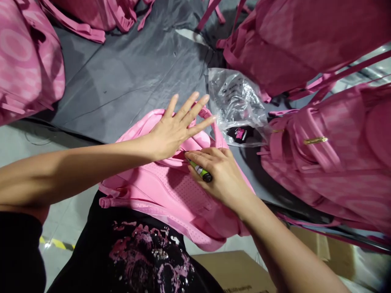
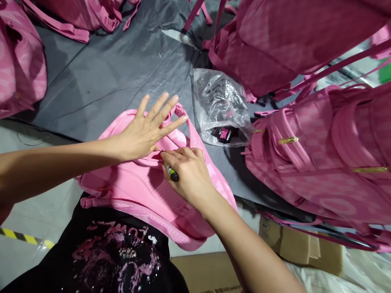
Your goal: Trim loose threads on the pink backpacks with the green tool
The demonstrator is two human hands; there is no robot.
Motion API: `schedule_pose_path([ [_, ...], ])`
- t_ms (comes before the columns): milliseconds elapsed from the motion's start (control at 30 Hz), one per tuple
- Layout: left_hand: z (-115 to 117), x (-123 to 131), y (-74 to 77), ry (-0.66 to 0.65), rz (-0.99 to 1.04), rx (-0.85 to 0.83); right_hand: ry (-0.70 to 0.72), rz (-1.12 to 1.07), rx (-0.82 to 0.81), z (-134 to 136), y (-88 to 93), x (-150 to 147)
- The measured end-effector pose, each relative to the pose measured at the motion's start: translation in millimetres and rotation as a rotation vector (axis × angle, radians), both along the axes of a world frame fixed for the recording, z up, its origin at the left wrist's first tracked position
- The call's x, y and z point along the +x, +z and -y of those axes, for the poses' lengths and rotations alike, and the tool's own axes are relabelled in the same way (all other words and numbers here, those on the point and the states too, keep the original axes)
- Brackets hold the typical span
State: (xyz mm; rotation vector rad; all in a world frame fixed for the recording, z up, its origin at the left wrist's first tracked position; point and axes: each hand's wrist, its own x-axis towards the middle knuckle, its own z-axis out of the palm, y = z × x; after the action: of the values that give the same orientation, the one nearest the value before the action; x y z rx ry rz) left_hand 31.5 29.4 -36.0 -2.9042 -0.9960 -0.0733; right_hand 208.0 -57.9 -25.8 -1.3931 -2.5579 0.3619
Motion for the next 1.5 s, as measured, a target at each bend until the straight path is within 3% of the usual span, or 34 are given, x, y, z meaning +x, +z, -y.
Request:
schedule_pose_path([
  [133,-6,8,-5.8,-0.127,-0.033,0.029,-0.037,-0.033,-0.051,-1,-1.0,5],
  [267,-11,10,-12.9,-0.072,0.008,-0.035,-0.075,-0.090,-0.080,1,0.5,11],
  [433,-7,8,-5.6,0.004,0.023,-0.102,-0.074,-0.132,-0.091,2,0.1,15],
  [600,-6,9,2.4,0.011,-0.045,-0.152,-0.089,-0.147,-0.111,1,-0.4,17],
  [800,-8,2,7.0,0.016,0.015,-0.171,-0.116,-0.165,-0.139,1,-0.2,18],
  [1033,-6,3,3.6,0.092,0.028,-0.188,-0.109,-0.219,-0.158,-8,-0.8,11],
  [1267,-9,-5,6.4,0.087,-0.006,-0.205,-0.161,-0.022,-0.077,-6,1.2,-7],
  [1500,-10,-13,8.4,0.098,-0.023,-0.213,-0.207,-0.134,-0.073,3,-5.7,-1],
])
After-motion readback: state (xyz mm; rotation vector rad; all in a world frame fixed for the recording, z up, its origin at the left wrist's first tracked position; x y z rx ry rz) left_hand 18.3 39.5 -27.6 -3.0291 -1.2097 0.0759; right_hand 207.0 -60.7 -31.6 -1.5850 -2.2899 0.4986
